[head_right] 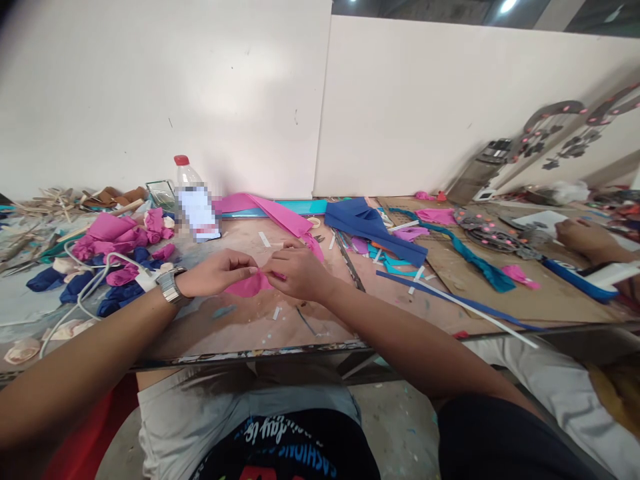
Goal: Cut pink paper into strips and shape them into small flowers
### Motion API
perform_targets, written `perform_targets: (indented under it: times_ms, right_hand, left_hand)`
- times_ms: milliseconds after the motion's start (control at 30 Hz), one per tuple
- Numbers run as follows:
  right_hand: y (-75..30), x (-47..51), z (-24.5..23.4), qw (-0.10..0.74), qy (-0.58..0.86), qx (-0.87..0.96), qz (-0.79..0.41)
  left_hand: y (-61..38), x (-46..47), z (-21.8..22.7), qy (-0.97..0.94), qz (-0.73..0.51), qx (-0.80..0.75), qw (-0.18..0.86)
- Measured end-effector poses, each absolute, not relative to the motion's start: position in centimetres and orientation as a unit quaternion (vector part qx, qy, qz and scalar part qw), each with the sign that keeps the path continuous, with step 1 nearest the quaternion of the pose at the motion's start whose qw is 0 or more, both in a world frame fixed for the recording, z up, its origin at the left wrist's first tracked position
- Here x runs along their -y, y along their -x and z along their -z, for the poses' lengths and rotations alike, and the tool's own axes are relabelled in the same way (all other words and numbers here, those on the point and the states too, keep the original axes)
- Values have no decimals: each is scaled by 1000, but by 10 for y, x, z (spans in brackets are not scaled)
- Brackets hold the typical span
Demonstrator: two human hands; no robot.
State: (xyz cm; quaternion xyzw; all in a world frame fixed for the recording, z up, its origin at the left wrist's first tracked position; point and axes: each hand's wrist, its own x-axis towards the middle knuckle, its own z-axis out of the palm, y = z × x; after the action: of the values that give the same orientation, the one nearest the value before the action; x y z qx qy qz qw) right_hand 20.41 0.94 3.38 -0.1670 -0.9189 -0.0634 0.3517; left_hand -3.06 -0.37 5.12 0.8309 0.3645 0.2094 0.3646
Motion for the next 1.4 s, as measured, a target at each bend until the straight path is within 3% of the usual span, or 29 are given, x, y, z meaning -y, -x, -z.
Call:
perform_targets:
  times_ms: [133, 333, 633, 767, 1100, 1400]
  right_hand:
    - [-204, -9, -33, 352, 185, 916, 53]
    - [-202, -8, -34, 358, 215, 909, 10]
    - [-199, -8, -36, 361, 271, 890, -63]
    - [-198, -9, -34, 346, 276, 894, -74]
    - [-196, -4, -39, 305, 281, 904, -100]
    - [-197, -7, -37, 315, 288, 897, -114]
  left_hand:
    - [29, 5, -50, -834, -220, -356, 358]
    - [26, 12, -54, -857, -234, -374, 268]
    - [23, 16, -50, -896, -204, -392, 36]
    - [25, 13, -46, -909, -181, -376, -21]
    - [24, 13, -42, -919, -171, -344, -84]
    - [27, 7, -38, -909, -197, -368, 11]
